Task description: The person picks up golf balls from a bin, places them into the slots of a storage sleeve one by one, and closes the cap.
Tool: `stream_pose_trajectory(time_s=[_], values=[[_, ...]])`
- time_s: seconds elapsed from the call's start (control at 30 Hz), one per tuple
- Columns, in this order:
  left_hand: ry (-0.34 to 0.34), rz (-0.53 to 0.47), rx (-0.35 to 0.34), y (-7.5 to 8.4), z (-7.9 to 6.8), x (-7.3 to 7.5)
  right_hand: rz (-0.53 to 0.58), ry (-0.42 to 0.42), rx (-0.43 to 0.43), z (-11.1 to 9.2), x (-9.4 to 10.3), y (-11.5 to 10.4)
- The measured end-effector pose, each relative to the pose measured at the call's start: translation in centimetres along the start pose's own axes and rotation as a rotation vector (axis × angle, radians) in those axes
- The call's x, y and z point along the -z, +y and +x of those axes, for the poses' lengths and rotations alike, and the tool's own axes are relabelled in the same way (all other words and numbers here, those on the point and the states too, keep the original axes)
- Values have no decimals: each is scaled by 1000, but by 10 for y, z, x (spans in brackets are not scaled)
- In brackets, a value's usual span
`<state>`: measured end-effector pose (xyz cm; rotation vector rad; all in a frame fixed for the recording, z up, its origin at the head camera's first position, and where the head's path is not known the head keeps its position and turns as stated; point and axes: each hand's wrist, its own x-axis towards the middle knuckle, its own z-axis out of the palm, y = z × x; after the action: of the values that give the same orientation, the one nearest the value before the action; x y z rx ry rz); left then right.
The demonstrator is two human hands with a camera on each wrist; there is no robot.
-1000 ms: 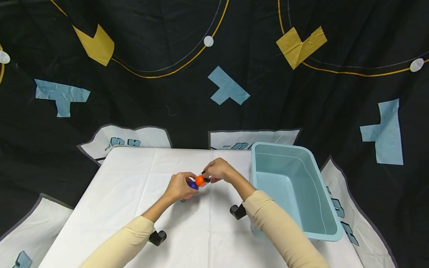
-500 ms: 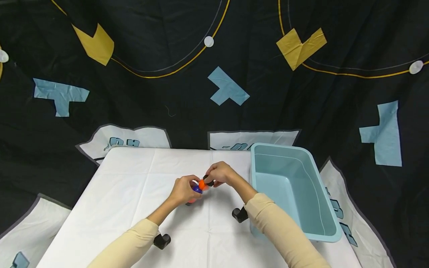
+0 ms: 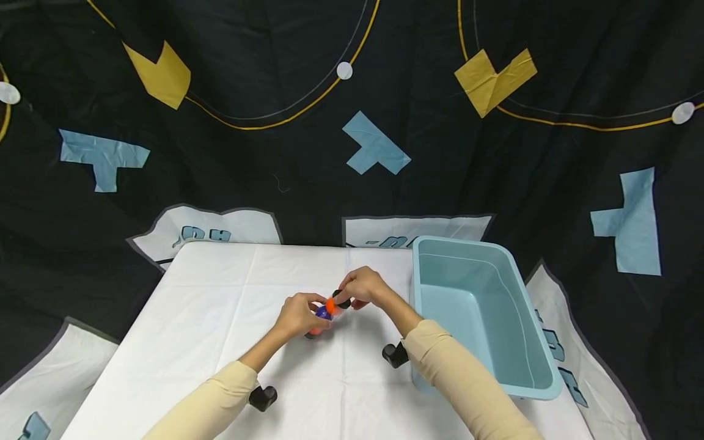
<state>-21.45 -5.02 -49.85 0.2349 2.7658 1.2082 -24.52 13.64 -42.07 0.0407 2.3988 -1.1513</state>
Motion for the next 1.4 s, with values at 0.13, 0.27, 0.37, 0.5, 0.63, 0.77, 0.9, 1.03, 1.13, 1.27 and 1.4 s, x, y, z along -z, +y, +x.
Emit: stream_pose_trajectory(time_s=[0.13, 0.27, 0.37, 0.5, 0.63, 0.77, 0.9, 1.03, 1.13, 1.27, 1.4], values=[[-14, -8, 1, -3, -1, 2, -6, 17, 3, -1, -2, -3], [-23, -22, 9, -4, -1, 3, -3, 32, -8, -2, -5, -6], [-26, -31, 0, -5, -1, 4, 2, 33, -11, -3, -6, -9], [-22, -25, -19, -5, -1, 4, 14, 30, -3, -5, -6, -11], [-18, -19, -9, -4, -1, 4, 36, 37, -9, -3, -7, -9], [-19, -21, -4, -5, -1, 2, 53, 49, -25, -3, -8, -7], [-20, -24, -2, -5, -1, 2, 51, 57, -26, -4, -8, -8], [-28, -32, -3, -5, -1, 2, 45, 68, -24, -5, -10, -7], [-27, -40, -3, -5, -2, 3, 39, 78, -6, -6, -11, -8], [-23, -47, 3, -6, -2, 4, 29, 84, 13, -6, -12, -10], [-31, -44, 9, -6, -3, 5, 21, 88, 9, -6, -14, -11]])
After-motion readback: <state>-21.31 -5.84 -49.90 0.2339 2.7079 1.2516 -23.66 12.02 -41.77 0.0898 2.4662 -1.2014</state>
